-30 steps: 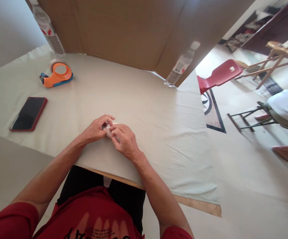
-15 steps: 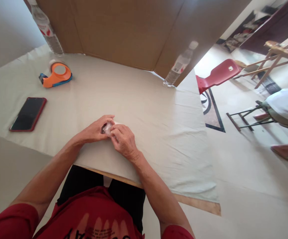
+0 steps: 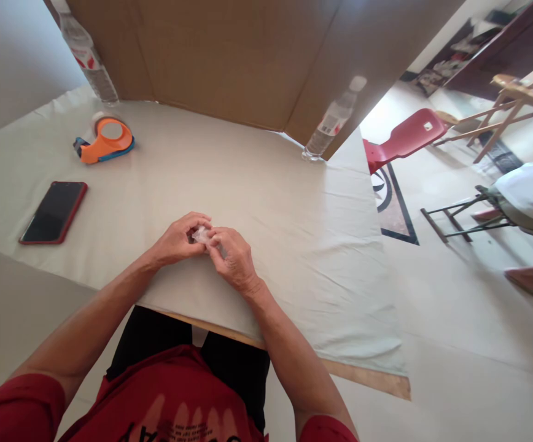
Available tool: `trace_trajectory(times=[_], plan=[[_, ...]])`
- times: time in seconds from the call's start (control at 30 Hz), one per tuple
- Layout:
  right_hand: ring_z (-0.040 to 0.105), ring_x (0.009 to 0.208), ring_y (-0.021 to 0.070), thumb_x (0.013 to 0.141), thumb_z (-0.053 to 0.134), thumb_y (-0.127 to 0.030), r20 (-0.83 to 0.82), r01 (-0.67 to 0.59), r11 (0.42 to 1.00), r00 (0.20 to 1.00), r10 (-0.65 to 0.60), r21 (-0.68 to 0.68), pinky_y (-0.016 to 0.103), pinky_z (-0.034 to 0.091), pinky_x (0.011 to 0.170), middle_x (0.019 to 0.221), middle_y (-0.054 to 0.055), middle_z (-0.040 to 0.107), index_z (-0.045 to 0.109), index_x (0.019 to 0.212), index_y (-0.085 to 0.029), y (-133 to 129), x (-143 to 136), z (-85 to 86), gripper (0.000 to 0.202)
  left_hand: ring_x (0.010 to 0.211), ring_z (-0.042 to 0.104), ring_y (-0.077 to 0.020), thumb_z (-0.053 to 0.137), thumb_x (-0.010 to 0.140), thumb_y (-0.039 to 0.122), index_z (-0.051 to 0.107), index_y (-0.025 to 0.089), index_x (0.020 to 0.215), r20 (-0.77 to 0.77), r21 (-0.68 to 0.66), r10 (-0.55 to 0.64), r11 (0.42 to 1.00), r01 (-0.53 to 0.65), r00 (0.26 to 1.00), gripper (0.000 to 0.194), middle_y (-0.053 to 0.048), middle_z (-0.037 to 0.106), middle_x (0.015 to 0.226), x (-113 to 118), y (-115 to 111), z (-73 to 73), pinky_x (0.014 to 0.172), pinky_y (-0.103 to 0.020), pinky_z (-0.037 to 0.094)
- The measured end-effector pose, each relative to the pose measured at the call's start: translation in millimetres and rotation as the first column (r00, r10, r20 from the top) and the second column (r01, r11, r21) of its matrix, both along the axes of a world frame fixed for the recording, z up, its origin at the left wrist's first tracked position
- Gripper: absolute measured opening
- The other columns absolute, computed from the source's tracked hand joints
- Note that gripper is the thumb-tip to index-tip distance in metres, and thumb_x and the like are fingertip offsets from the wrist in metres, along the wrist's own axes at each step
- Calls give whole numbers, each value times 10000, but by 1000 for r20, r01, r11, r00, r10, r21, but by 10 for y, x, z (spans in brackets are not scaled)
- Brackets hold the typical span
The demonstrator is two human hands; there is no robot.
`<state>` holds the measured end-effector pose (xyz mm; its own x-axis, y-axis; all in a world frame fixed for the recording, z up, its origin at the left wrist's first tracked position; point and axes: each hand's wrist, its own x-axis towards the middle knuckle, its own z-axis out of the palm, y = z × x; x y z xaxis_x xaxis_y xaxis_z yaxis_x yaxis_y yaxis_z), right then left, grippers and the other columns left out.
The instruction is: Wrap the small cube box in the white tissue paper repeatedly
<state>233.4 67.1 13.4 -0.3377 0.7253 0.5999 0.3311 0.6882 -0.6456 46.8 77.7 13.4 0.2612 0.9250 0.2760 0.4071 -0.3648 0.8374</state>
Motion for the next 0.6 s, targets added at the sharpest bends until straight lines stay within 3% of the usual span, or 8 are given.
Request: trace_trajectory(times=[0.13,0.27,0.6], plan=[[706,991,188,907,625,-217,-129,-11,981,992,-14,-192,368,549,928,1011,73,738,567,816,-232,8,20,34,109,710,568,-115,658,744,297,665,168,975,42,-94,17,995,-13,999,265,-62,664,1022,29,-25,52,612,-235,454],[706,917,168,890,673,-268,-245,-31,945,968,-53,-327,333,557,889,974,51,740,588,814,-228,24,25,45,120,700,558,-109,649,748,313,659,161,976,63,-162,30,987,-19,998,274,-44,644,973,38,-39,82,610,-232,442],[707,876,159,895,644,-257,-181,6,961,982,-59,-278,315,563,854,939,45,741,590,806,-231,30,-12,50,107,656,532,-103,661,722,353,674,168,955,83,-275,66,960,-41,994,298,-20,642,911,50,-29,85,597,-234,422]])
